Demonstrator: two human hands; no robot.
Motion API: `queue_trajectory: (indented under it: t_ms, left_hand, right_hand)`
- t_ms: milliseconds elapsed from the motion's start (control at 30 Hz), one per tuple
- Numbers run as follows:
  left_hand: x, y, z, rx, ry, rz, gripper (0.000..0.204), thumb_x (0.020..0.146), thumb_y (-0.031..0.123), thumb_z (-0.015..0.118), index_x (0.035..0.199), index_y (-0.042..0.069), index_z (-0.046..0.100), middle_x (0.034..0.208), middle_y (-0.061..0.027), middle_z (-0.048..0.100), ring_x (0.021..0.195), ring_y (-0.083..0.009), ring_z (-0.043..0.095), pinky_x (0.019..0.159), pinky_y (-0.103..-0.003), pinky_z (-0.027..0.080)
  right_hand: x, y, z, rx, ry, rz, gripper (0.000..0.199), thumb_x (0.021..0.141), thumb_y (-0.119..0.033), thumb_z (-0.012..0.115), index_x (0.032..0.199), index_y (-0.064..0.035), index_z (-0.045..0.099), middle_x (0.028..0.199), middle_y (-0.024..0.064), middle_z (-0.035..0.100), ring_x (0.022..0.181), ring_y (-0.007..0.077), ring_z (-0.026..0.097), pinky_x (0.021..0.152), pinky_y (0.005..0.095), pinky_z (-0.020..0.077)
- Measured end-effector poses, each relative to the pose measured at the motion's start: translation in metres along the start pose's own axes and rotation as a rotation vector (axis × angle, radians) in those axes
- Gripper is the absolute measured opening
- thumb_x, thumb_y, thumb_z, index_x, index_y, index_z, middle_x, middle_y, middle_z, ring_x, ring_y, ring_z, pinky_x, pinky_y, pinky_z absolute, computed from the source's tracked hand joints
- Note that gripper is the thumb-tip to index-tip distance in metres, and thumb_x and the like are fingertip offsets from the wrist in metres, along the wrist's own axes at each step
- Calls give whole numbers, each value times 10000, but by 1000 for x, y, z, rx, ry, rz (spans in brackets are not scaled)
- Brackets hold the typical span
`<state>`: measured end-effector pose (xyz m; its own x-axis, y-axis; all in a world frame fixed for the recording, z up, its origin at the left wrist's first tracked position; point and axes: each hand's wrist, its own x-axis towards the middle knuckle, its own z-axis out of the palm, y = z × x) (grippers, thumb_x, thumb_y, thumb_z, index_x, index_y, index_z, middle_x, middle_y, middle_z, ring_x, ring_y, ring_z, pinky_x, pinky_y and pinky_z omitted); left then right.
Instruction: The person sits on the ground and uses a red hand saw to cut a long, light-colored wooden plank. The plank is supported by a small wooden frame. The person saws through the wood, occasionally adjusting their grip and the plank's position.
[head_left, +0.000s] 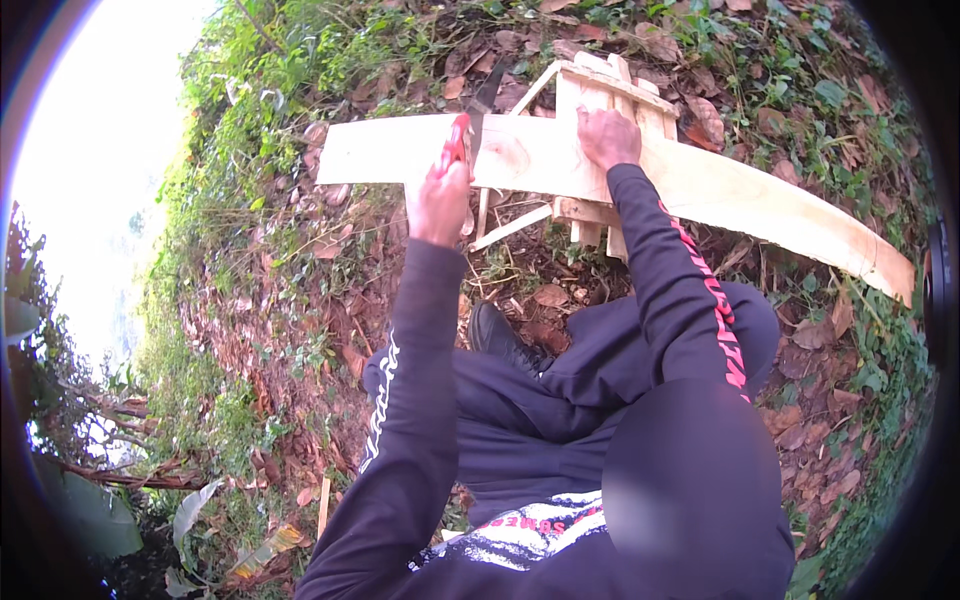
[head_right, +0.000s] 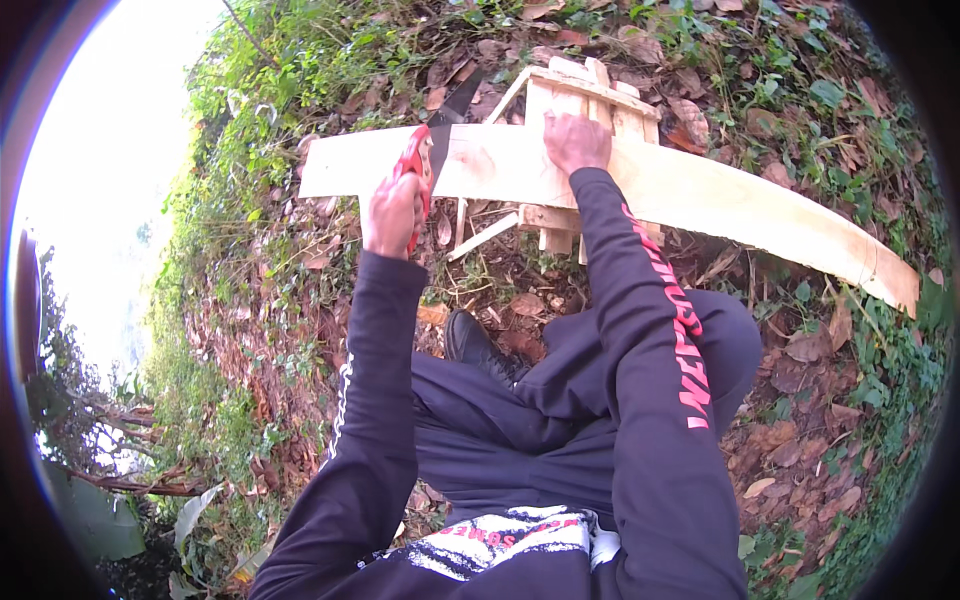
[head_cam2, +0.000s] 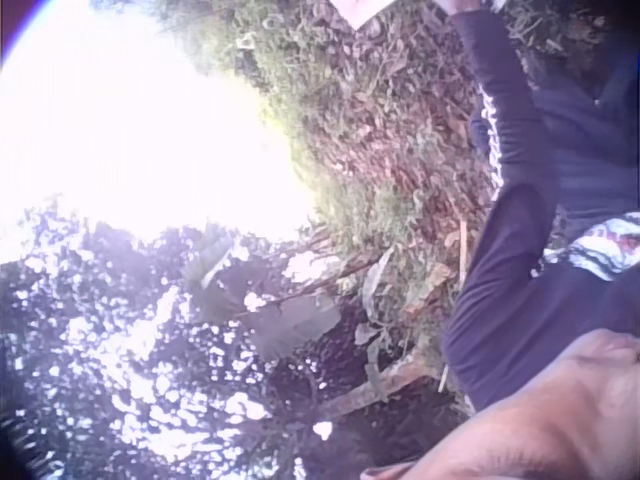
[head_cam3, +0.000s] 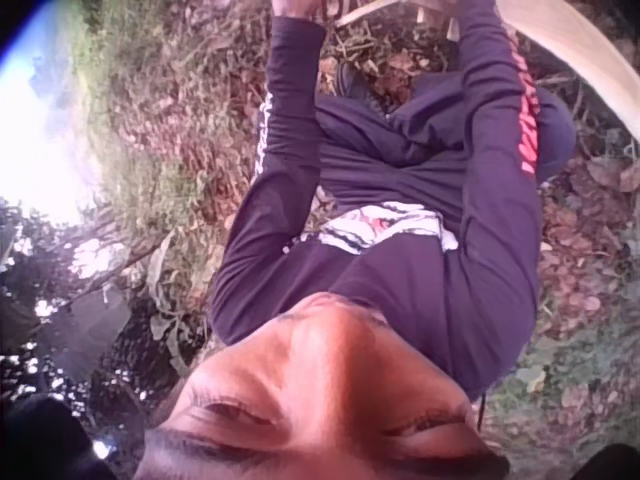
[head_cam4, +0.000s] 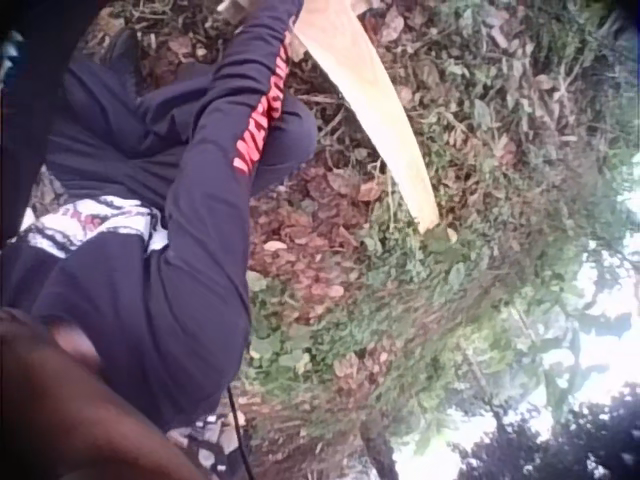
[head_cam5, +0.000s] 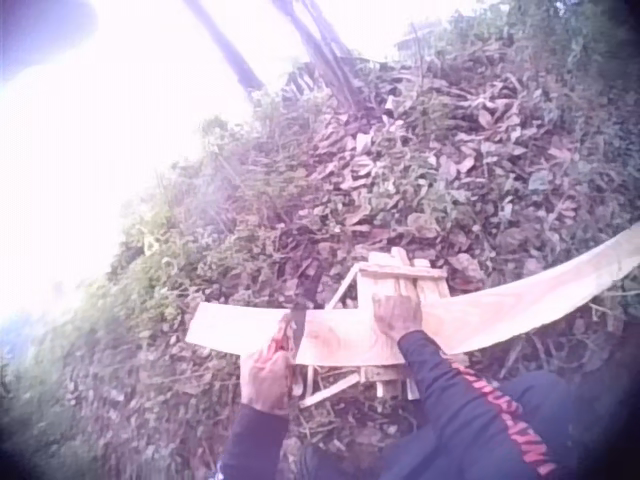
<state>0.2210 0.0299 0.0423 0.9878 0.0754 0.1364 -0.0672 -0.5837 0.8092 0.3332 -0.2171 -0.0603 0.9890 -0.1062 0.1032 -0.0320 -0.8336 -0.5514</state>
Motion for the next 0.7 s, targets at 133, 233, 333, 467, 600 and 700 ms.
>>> queue_trajectory:
  t_ms: [133,233,333,467,600,700]
  left_hand:
    - [-47,52,-9,-172,35,-133,172,869,24,515,719,30,598,528,54,442,416,-31,358,394,-220,272]
    - [-98,85,-35,-289,57,-310,183,823,-22,489,707,2,628,549,33,508,453,-32,432,424,-222,305]
    - [-129,96,-47,-350,77,-366,174,801,-38,480,708,-2,622,544,38,490,444,-28,418,417,-215,286]
    - [-124,77,-31,-288,115,-242,156,777,-44,474,713,-13,614,524,35,474,429,-29,398,411,-219,274]
    - [-65,55,-21,-501,107,-317,162,805,-19,470,706,-4,598,539,26,486,422,-37,399,404,-225,277]
    - [-62,63,-27,-427,50,-342,170,812,-32,486,705,4,613,560,39,505,452,-30,415,423,-221,290]
  right_hand:
    - [0,2,-3,-60,-59,26,530,976,-433,397,839,-63,750,848,207,711,823,355,702,777,469,531]
    - [3,5,-3,-61,-16,39,555,977,-453,388,845,-52,748,842,223,704,817,371,697,778,473,534]
    - [7,10,-3,-52,-48,7,563,975,-459,383,851,-49,749,826,232,697,790,381,693,771,484,533]
    - [5,11,2,-49,-55,-14,580,978,-467,381,824,-48,751,798,220,699,775,371,696,750,503,528]
    - [4,5,2,-6,-106,78,584,976,-476,386,822,-46,751,805,214,703,784,379,695,765,499,529]
    - [11,16,8,-57,26,95,557,967,-445,405,803,-45,756,789,219,701,770,381,699,766,483,539]
